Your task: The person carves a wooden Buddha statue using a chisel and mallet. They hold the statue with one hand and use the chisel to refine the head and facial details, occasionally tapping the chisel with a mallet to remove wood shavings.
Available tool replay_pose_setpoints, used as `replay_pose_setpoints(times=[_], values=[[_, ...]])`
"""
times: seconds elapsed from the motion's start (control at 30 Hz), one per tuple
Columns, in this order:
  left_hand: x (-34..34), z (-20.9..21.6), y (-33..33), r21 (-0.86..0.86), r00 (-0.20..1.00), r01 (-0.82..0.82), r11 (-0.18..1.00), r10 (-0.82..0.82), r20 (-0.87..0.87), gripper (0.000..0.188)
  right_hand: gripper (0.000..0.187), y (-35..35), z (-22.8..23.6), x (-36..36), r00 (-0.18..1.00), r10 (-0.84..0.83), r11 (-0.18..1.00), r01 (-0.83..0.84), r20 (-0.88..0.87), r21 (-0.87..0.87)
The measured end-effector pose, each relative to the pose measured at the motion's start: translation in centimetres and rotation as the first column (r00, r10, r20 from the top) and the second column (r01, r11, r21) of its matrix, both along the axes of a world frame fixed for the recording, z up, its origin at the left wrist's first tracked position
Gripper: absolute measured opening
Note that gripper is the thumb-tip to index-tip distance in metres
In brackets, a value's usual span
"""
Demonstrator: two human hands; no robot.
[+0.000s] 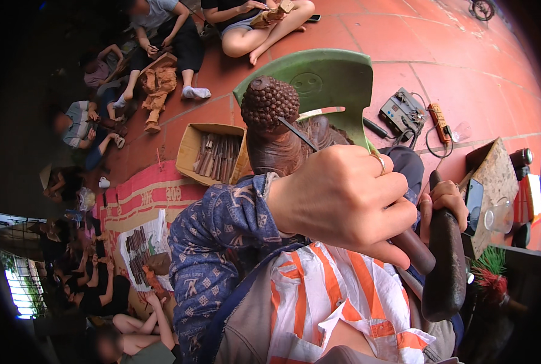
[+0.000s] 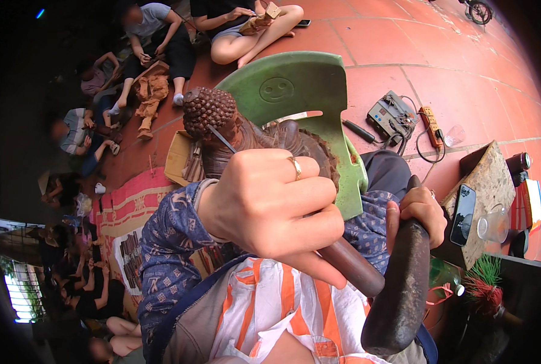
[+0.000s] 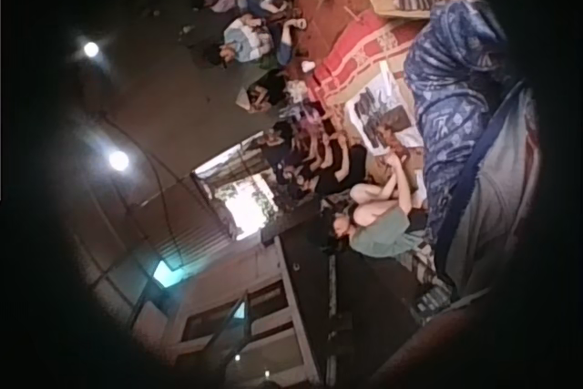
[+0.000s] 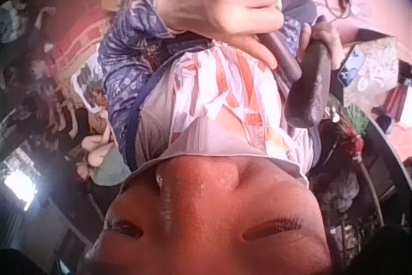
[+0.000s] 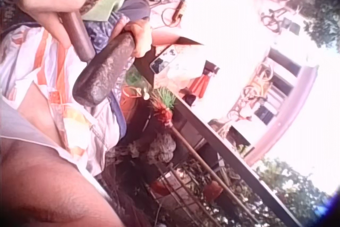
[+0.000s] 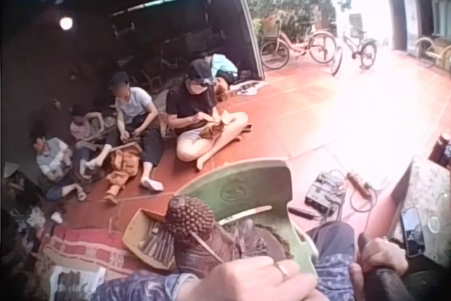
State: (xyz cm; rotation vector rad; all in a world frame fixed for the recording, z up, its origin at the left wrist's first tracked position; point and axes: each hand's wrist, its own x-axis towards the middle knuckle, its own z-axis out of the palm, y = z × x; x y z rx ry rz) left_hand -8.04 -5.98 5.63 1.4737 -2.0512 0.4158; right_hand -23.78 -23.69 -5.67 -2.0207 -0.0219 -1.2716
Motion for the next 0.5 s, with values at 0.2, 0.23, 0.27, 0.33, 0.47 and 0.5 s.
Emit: replay_pose_setpoints(times=[0.2, 0.23, 0.27, 0.33, 0.47, 0.5], values=[[0.1, -0.1, -0.1, 0.007, 1.000, -0.019, 1.000, 0.019, -0.006, 0.044, 0.030, -0.2, -0.6, -0.1, 1.000, 0.022, 0.999, -0.022, -0.005, 0.034], [0.1, -0.1, -0.1, -0.008, 1.000, -0.023, 1.000, 0.023, -0.006, 0.044, 0.030, -0.2, -0.6, -0.1, 1.000, 0.029, 0.999, -0.028, -0.006, 0.040], [0.1, 0.0, -0.1, -0.023, 1.000, -0.027, 0.999, 0.027, -0.006, 0.044, 0.030, -0.2, -0.6, -0.2, 0.999, 0.041, 0.998, -0.041, 0.003, 0.056], [0.0, 0.1, -0.1, -0.059, 0.999, -0.036, 0.998, 0.036, -0.015, 0.044, 0.030, -0.3, -0.8, -0.2, 0.998, 0.066, 0.994, -0.067, 0.021, 0.087], [-0.2, 0.0, -0.6, -0.138, 0.997, -0.062, 0.988, 0.055, -0.049, 0.044, 0.030, -1.0, -1.2, -0.4, 0.989, 0.146, 0.982, -0.141, -0.034, 0.127], [-0.2, -0.1, -0.7, -0.158, 0.996, -0.069, 0.985, 0.060, -0.059, 0.044, 0.030, -0.8, -1.2, -0.6, 0.987, 0.135, 0.981, -0.121, -0.087, 0.153]])
